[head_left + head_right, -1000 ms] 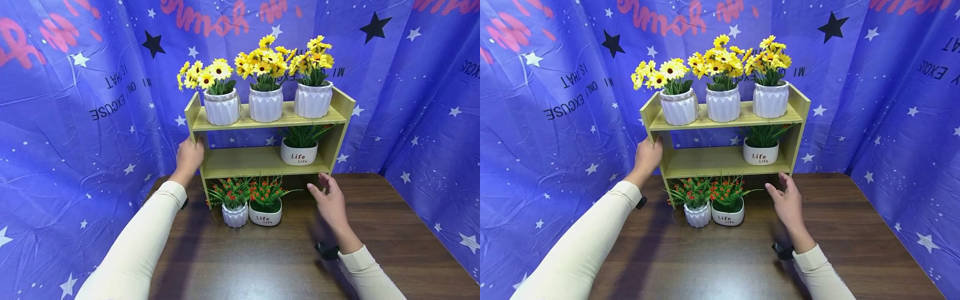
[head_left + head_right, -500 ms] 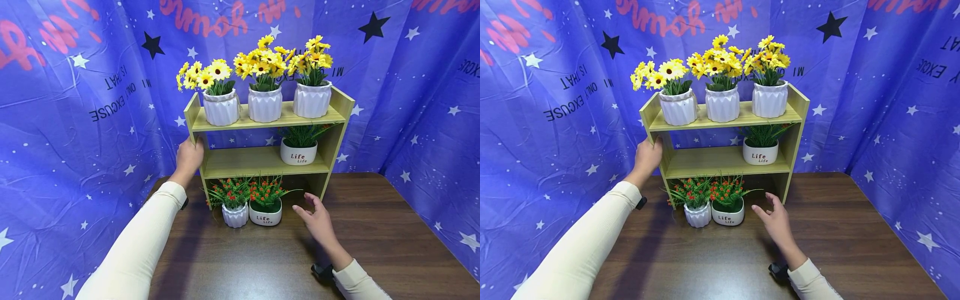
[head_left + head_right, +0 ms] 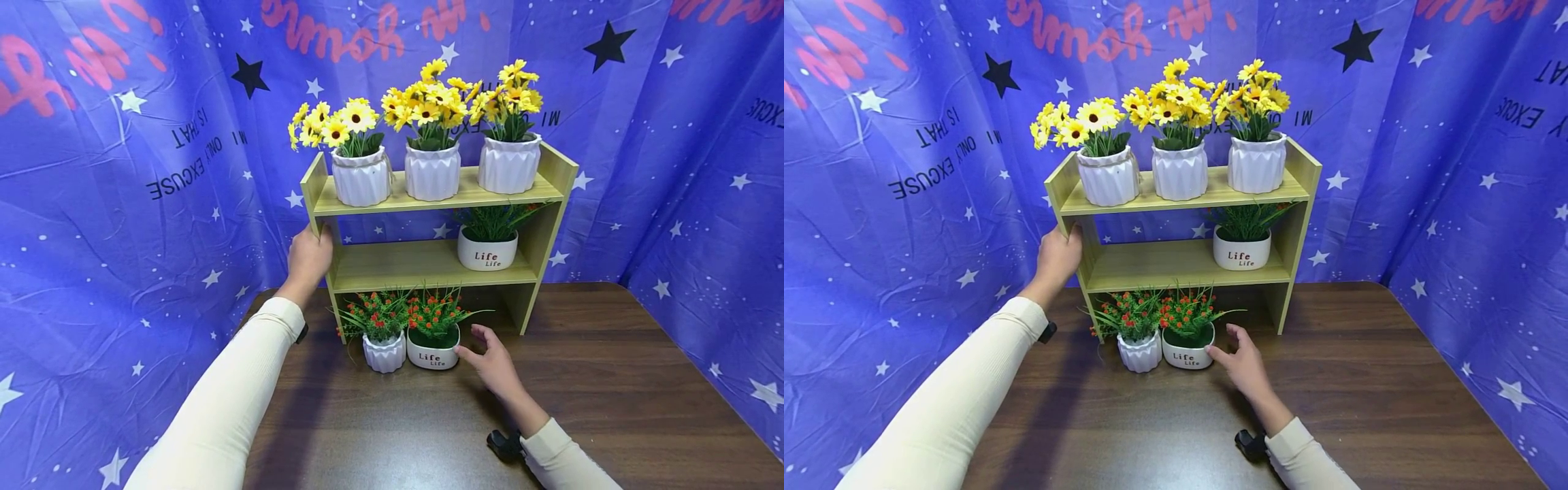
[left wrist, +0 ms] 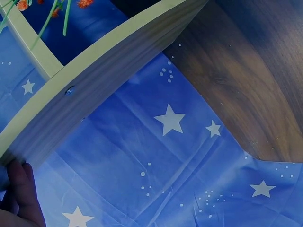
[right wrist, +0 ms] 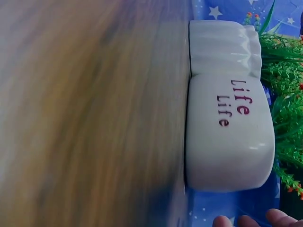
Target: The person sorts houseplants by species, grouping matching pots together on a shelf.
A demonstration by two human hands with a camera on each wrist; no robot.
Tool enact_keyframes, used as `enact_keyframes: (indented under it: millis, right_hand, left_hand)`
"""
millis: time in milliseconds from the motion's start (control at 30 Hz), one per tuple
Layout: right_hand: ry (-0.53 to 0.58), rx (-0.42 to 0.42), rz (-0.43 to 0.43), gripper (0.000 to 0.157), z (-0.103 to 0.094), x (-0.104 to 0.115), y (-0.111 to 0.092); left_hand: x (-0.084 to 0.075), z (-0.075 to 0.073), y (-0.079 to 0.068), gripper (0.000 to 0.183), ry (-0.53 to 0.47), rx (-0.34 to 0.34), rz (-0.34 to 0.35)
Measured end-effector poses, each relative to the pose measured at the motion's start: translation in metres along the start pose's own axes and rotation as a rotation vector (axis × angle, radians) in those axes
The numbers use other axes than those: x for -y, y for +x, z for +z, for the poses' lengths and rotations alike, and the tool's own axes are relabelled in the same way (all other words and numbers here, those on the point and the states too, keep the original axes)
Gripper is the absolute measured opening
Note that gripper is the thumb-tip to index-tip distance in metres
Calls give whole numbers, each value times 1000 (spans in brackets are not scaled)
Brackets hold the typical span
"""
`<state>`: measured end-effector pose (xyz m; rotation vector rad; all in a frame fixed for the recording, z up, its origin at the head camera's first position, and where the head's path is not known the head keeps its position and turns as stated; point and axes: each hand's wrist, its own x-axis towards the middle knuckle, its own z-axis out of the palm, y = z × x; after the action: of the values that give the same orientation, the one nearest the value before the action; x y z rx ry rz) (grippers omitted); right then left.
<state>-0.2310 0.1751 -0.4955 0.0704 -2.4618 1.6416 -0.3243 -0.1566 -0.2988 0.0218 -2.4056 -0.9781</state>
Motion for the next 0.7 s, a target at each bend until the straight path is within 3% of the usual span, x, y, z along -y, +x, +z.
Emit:
enact_keyframes:
  millis: [400, 700]
  right_hand:
    - [133, 42, 25, 63, 21, -2, 5]
    - [183, 64, 22, 75, 33, -3, 9]
  left_hand:
    - [-1, 1, 2, 37, 7, 2, 2]
    - [1, 2, 1, 38, 1, 11, -3]
